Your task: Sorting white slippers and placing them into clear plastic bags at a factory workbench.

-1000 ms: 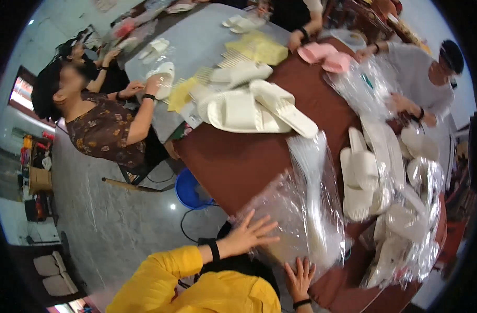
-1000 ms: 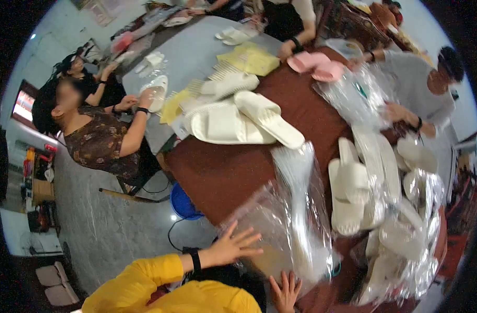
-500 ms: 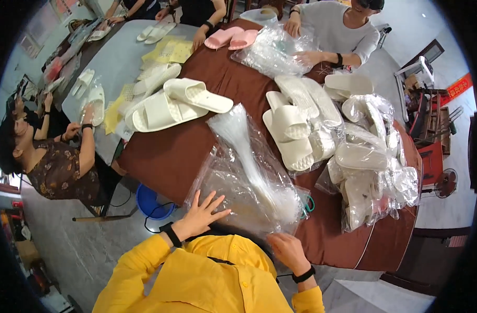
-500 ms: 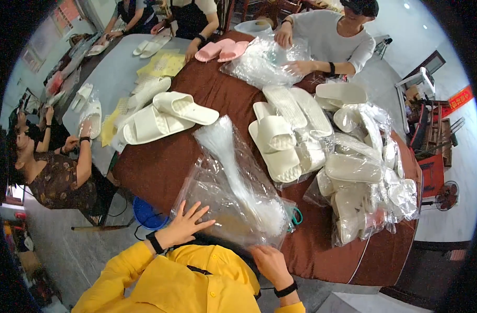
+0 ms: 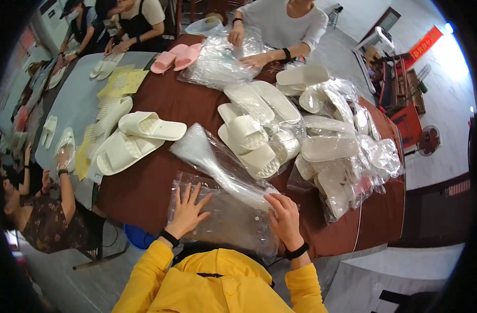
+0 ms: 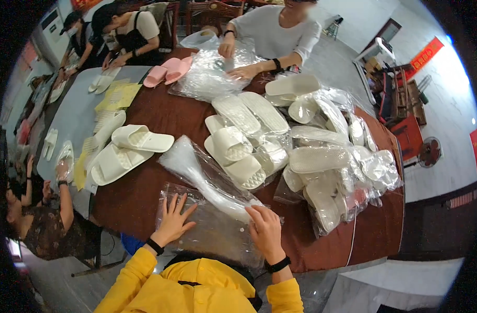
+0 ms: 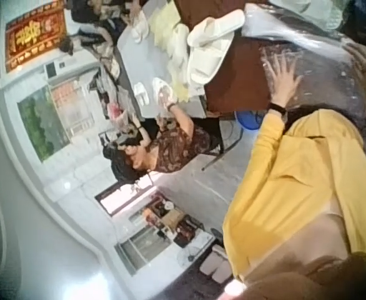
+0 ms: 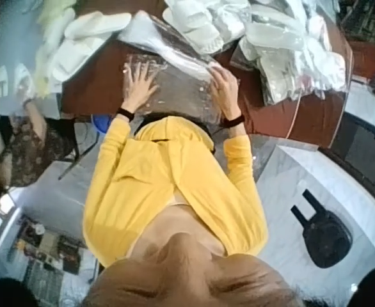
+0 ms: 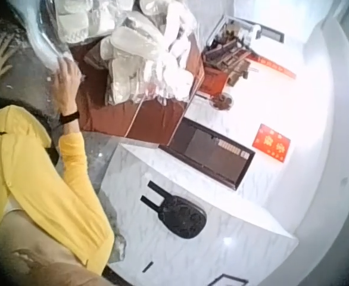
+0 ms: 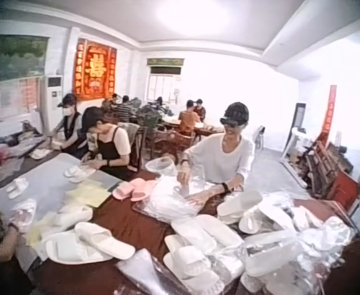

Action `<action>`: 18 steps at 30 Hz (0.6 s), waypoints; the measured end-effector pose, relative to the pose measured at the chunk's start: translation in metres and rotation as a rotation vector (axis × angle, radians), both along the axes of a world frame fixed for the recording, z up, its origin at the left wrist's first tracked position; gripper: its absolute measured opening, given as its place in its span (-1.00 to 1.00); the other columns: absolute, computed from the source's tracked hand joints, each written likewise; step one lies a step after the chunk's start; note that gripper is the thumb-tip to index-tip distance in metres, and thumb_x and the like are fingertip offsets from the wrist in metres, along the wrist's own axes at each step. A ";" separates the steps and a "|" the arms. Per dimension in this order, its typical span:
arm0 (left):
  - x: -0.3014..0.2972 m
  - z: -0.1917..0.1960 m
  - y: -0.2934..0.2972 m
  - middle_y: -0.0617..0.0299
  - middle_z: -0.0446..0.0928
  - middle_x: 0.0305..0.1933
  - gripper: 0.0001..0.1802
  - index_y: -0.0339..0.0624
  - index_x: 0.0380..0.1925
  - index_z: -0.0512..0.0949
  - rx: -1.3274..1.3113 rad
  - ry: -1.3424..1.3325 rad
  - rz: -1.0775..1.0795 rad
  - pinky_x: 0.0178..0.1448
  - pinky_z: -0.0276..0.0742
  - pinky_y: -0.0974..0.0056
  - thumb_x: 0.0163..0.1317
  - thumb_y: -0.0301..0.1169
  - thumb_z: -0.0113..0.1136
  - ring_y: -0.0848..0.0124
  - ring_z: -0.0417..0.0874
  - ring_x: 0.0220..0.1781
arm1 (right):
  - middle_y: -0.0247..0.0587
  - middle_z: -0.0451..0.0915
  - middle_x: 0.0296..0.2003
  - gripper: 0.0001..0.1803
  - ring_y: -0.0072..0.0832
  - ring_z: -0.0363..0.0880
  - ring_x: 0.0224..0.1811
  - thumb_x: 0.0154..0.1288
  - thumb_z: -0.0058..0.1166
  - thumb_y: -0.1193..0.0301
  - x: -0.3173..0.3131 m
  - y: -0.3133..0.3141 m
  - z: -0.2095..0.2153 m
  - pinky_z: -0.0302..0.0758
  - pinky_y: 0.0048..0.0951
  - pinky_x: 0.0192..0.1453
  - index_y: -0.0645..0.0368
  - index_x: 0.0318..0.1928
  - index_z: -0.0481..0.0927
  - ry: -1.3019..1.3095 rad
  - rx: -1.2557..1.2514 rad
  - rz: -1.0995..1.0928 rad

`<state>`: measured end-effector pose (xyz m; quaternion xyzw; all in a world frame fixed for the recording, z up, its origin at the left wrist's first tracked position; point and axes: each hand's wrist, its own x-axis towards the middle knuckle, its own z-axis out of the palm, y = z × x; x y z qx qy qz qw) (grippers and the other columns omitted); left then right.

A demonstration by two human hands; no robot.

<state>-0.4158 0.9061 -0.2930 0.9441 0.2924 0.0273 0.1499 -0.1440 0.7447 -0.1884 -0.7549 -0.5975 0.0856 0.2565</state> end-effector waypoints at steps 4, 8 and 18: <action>0.006 0.014 0.015 -0.06 0.05 0.54 -0.31 0.15 0.40 0.33 -0.118 -0.014 -0.055 0.57 -0.18 -0.23 0.26 -0.18 0.27 -0.15 -0.03 0.55 | -0.08 0.56 0.11 -0.52 -0.09 0.49 0.17 0.18 0.19 0.44 -0.002 -0.017 0.004 0.42 -0.13 0.23 0.08 0.16 0.55 0.083 -0.155 0.163; 0.005 0.012 0.017 -0.06 0.04 0.55 -0.31 0.12 0.40 0.34 -0.151 -0.020 -0.059 0.58 -0.18 -0.22 0.24 -0.17 0.28 -0.15 -0.03 0.55 | 0.03 0.60 0.09 -0.61 -0.06 0.54 0.17 0.31 0.24 0.33 0.020 -0.026 -0.021 0.46 -0.20 0.26 0.19 0.10 0.61 0.490 -0.258 0.225; 0.006 0.010 0.010 -0.02 0.15 0.51 -0.40 0.06 0.30 0.43 -0.121 -0.059 -0.057 0.54 -0.04 -0.24 0.23 -0.21 0.29 -0.14 0.06 0.53 | -0.22 0.50 0.16 -0.53 -0.48 0.51 0.12 0.52 -0.01 0.28 0.100 0.134 -0.016 0.43 -0.46 0.16 0.15 0.34 0.40 1.317 0.287 -0.401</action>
